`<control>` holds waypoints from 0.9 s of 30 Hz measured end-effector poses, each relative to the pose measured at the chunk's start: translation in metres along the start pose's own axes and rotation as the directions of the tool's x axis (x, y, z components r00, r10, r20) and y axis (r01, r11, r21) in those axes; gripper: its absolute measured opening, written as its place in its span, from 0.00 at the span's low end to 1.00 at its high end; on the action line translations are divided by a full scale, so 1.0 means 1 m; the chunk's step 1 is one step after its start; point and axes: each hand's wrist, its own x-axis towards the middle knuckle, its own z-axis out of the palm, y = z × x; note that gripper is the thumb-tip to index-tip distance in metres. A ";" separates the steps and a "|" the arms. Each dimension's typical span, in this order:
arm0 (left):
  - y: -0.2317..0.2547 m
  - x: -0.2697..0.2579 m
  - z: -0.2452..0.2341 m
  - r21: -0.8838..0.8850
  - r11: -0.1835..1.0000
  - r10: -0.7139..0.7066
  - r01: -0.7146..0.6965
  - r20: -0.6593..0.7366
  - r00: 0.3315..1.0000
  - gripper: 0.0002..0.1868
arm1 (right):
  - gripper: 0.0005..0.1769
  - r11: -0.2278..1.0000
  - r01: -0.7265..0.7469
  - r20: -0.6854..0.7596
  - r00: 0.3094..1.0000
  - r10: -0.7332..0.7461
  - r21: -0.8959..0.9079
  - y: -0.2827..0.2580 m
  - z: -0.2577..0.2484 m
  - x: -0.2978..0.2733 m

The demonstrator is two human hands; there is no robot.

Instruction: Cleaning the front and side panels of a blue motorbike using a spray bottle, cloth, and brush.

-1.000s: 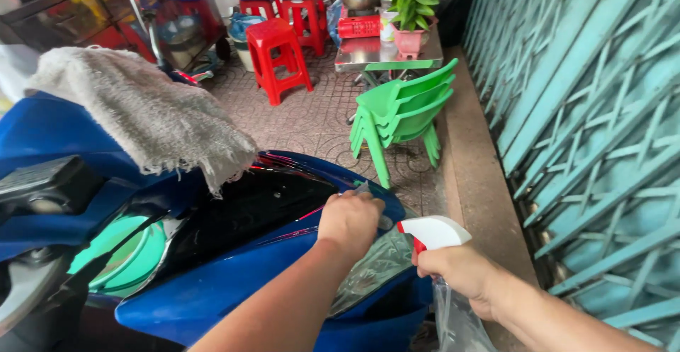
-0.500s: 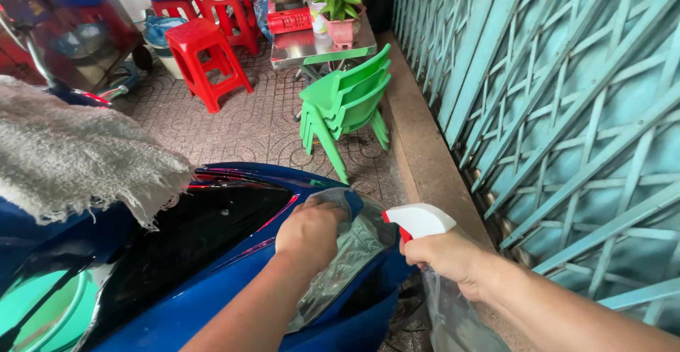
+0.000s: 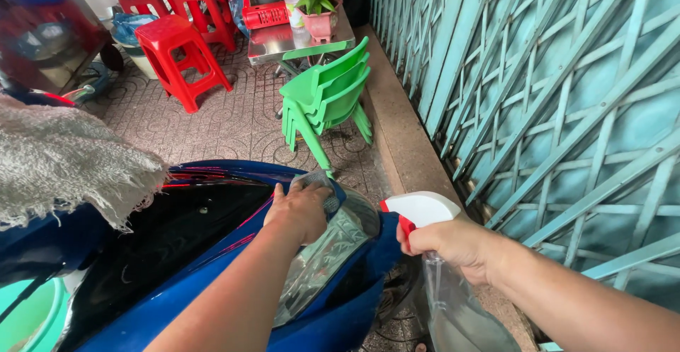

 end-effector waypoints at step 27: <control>0.038 0.037 0.062 0.502 0.813 0.319 -0.295 0.038 0.947 0.33 | 0.32 0.986 0.164 -0.104 0.982 -0.160 0.033 -0.012 -0.002 -0.037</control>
